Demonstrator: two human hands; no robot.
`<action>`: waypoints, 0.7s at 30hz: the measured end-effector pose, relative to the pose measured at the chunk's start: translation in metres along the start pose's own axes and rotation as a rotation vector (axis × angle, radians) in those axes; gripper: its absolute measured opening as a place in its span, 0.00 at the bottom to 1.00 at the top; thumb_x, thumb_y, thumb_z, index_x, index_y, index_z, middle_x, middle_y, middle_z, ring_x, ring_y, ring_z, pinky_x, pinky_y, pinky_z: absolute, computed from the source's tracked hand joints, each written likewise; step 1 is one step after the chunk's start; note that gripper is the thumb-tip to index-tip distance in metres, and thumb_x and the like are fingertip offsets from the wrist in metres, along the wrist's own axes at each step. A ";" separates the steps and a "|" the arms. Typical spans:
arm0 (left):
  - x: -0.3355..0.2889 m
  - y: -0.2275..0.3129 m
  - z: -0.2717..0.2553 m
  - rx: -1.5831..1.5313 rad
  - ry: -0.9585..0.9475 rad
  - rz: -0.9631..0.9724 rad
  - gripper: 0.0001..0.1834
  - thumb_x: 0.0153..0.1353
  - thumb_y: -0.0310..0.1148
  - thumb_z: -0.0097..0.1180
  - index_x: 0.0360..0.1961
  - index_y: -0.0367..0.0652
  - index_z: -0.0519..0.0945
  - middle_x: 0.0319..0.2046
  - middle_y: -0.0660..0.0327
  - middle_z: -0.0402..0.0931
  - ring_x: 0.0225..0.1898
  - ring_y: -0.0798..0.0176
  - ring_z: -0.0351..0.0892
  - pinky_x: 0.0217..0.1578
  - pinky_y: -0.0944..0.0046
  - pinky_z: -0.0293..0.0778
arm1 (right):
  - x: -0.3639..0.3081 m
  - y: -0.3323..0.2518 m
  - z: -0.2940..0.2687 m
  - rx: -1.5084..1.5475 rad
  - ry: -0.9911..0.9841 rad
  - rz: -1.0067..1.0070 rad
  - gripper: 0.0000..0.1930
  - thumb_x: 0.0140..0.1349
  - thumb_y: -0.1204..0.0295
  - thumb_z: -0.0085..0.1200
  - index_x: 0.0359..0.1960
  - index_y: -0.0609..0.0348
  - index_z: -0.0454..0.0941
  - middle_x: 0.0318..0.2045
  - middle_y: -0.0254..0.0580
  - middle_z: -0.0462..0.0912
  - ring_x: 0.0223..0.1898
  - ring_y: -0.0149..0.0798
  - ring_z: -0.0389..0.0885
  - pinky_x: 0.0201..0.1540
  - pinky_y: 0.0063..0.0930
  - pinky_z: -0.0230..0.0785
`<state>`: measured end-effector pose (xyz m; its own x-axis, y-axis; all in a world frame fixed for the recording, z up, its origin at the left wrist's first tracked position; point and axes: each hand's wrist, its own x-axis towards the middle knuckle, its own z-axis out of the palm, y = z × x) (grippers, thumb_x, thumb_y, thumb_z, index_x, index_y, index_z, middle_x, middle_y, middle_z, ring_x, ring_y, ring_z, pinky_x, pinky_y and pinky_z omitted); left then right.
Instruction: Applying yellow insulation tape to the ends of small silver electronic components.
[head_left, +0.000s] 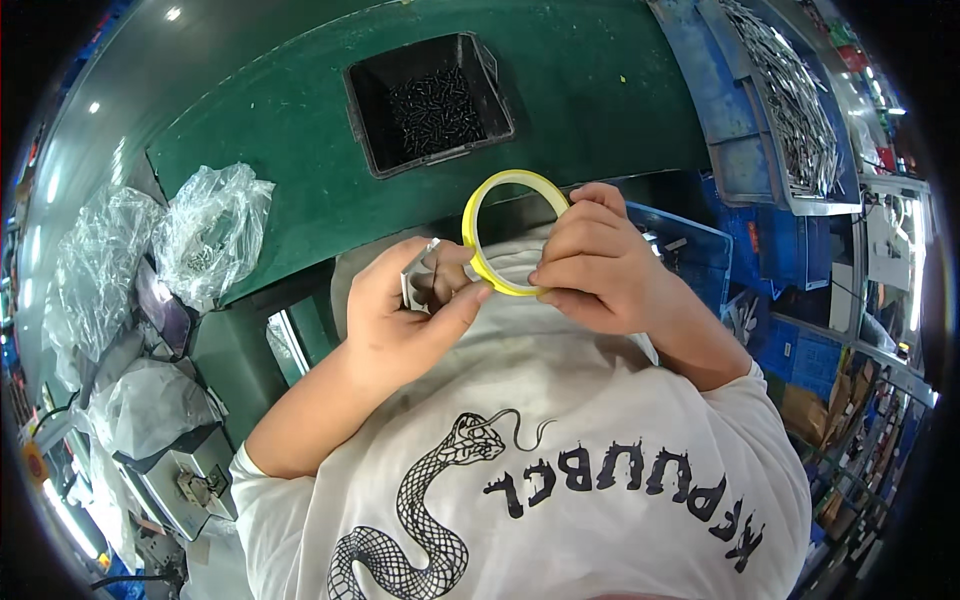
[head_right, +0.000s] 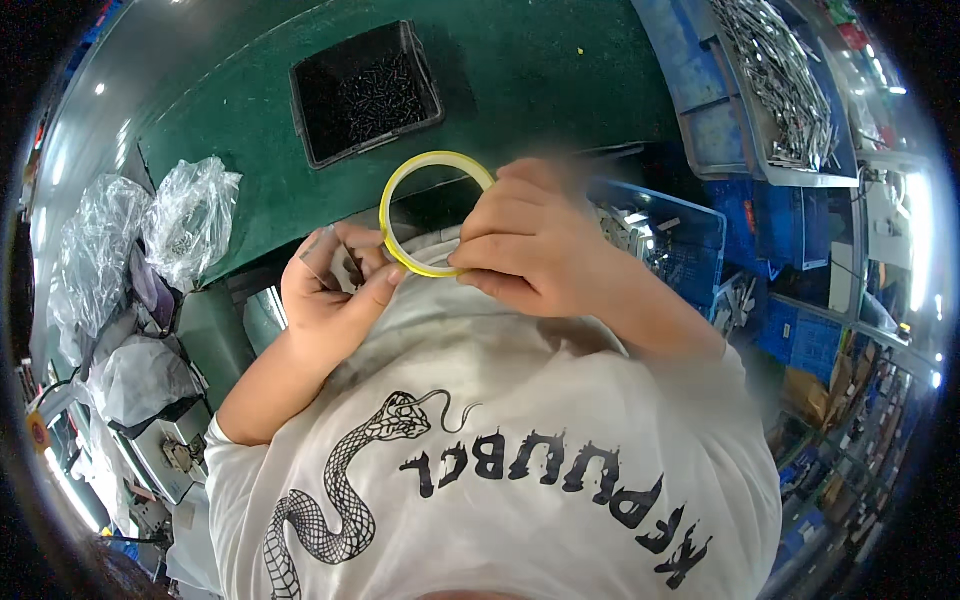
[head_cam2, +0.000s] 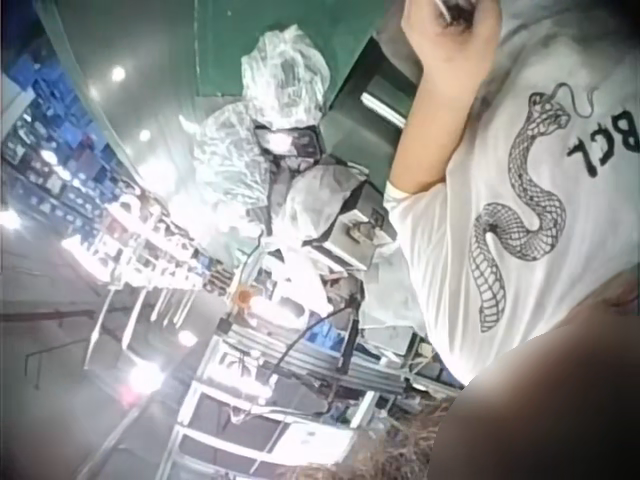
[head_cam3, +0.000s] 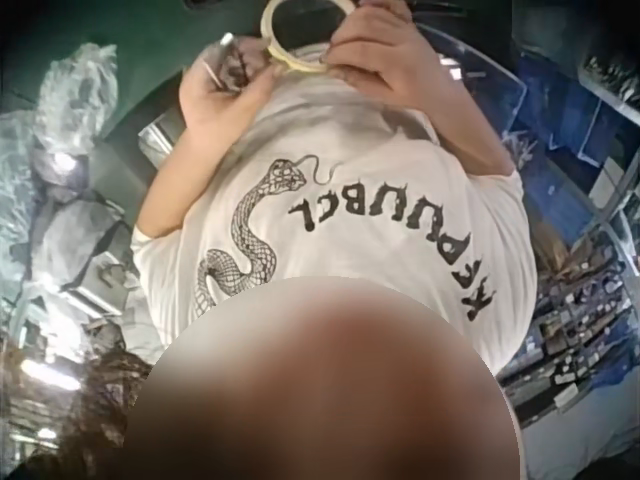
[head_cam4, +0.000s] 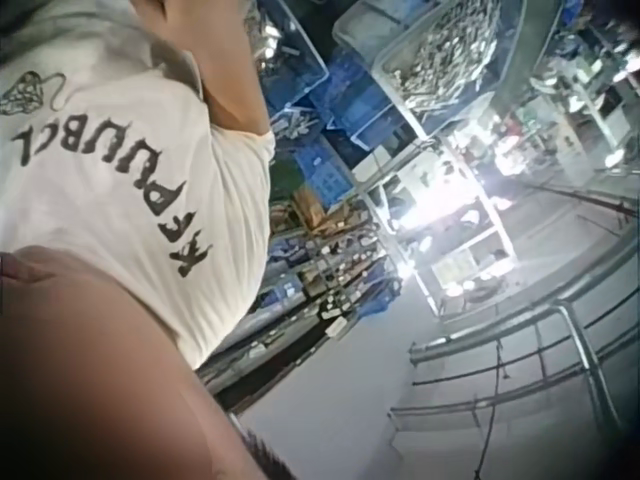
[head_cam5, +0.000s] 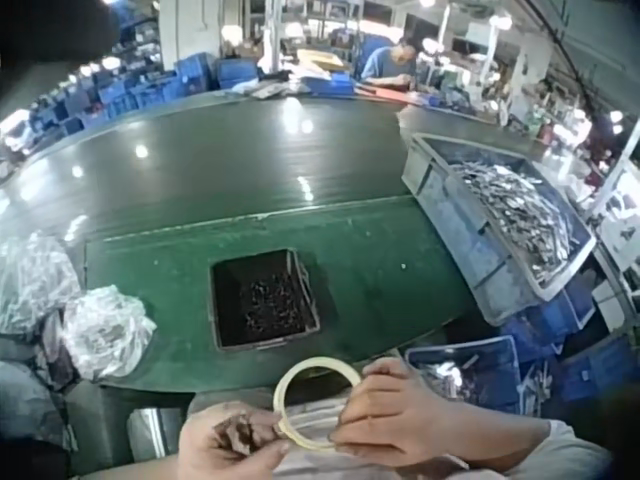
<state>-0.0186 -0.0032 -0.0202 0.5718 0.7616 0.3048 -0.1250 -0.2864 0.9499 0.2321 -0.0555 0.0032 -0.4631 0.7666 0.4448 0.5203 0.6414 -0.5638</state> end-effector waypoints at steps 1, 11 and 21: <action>0.000 -0.001 0.000 -0.001 -0.001 -0.003 0.23 0.54 0.12 0.65 0.51 0.34 0.76 0.23 0.69 0.72 0.21 0.80 0.65 0.21 0.76 0.59 | 0.000 0.000 0.001 -0.022 0.006 -0.002 0.15 0.47 0.74 0.67 0.38 0.50 0.83 0.35 0.29 0.79 0.39 0.40 0.77 0.57 0.46 0.58; 0.001 -0.004 0.002 0.061 0.014 0.078 0.20 0.55 0.13 0.65 0.49 0.35 0.76 0.31 0.63 0.79 0.22 0.79 0.71 0.20 0.76 0.64 | 0.000 0.002 0.004 -0.064 -0.009 -0.036 0.16 0.46 0.73 0.69 0.39 0.50 0.83 0.36 0.30 0.78 0.39 0.39 0.77 0.56 0.47 0.59; 0.002 -0.002 0.000 0.178 -0.023 0.050 0.16 0.54 0.15 0.66 0.43 0.34 0.76 0.28 0.63 0.76 0.22 0.76 0.71 0.21 0.74 0.65 | -0.002 0.004 0.005 -0.053 -0.013 -0.043 0.16 0.46 0.73 0.69 0.40 0.50 0.83 0.37 0.30 0.78 0.39 0.39 0.78 0.56 0.48 0.59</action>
<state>-0.0171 -0.0008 -0.0219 0.5872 0.7310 0.3476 -0.0092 -0.4235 0.9059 0.2318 -0.0541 -0.0034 -0.4948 0.7379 0.4590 0.5366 0.6749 -0.5065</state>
